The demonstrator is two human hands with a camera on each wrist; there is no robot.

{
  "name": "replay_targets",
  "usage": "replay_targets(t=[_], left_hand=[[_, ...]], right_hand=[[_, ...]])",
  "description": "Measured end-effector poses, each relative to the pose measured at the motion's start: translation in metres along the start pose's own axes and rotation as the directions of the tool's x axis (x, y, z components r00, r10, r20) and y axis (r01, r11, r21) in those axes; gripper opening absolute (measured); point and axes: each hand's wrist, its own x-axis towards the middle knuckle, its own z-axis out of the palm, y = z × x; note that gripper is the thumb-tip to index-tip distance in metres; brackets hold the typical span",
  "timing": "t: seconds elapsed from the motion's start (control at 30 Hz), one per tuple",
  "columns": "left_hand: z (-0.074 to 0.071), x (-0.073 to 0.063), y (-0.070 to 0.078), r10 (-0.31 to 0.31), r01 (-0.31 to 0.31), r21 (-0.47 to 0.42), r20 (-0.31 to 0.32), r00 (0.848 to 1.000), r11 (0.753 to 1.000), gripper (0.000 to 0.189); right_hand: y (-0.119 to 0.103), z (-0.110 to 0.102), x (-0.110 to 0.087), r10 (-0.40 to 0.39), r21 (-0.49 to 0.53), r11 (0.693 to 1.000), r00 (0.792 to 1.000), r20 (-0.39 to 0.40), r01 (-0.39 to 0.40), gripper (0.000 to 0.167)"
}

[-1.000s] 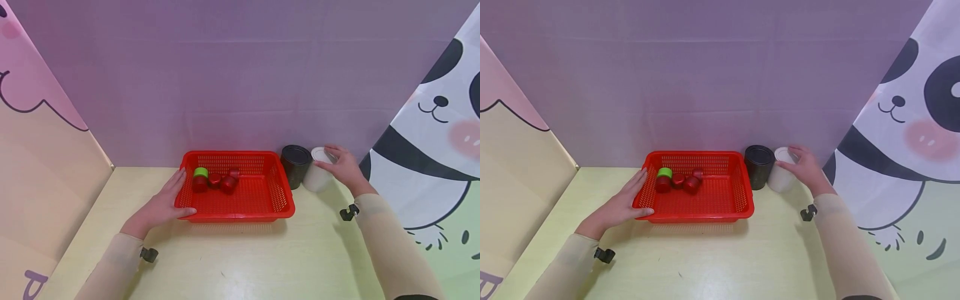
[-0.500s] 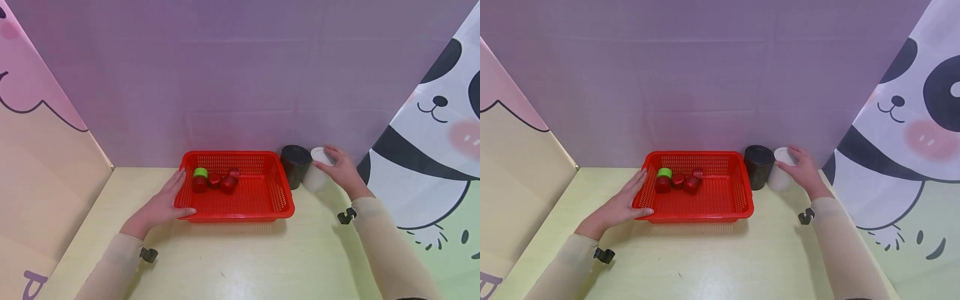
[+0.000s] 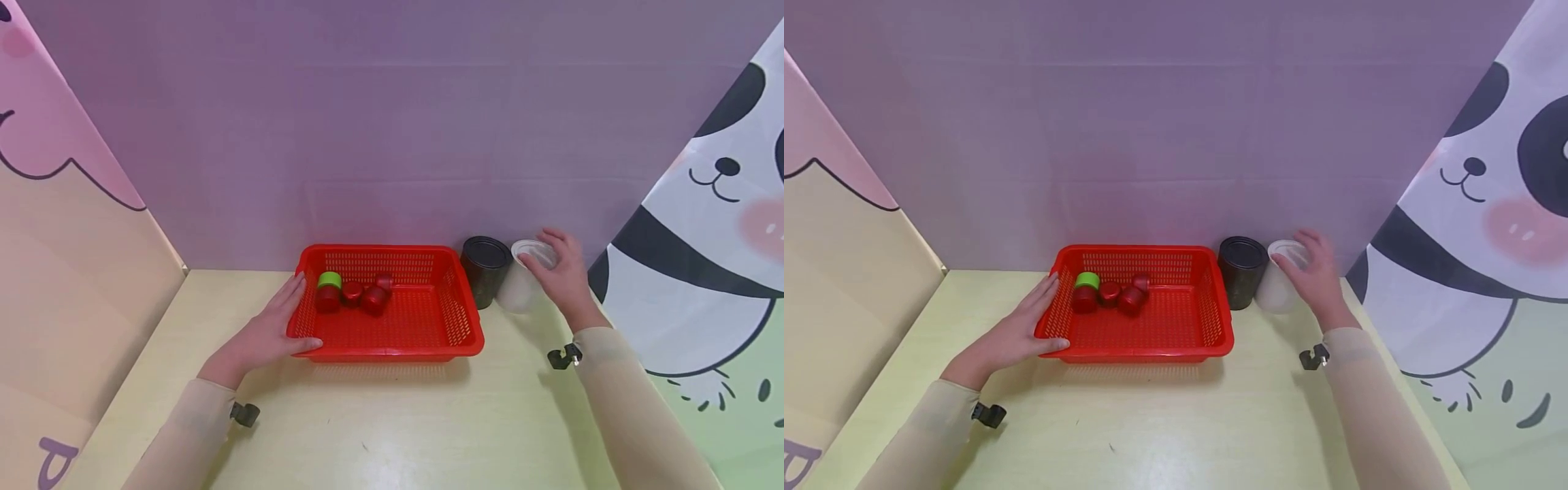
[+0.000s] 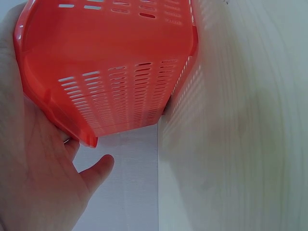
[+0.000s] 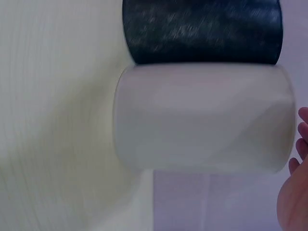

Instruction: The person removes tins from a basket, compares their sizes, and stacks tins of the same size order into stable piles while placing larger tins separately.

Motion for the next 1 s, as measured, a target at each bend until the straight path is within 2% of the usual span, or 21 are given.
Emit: replay_targets(t=[0.27,0.43,0.53,0.73,1.0], left_hand=[[-0.001,0.0,0.0,-0.004,0.004,0.006,0.001,1.0,1.0,0.131],[0.0,0.0,-0.001,-0.008,0.008,0.002,-0.002,1.0,1.0,0.129],[0.001,0.0,-0.002,-0.005,0.005,0.001,-0.003,1.0,1.0,0.13],[0.0,0.0,-0.001,0.002,-0.002,0.003,-0.005,1.0,1.0,0.131],[-0.001,0.0,0.002,-0.007,0.007,-0.006,-0.002,1.0,1.0,0.13]], right_hand=[[-0.031,0.011,0.0,-0.111,0.042,0.993,0.993,-0.028,0.112,0.042],[-0.055,0.022,0.002,-0.141,0.078,0.988,0.989,0.049,0.137,0.04],[-0.072,0.029,0.003,-0.172,0.096,0.982,0.979,0.111,0.162,0.043],[-0.104,0.045,0.005,-0.244,0.135,0.967,0.934,0.262,0.215,0.043],[-0.141,0.064,0.012,-0.237,0.124,0.971,0.863,0.446,0.203,0.046]])
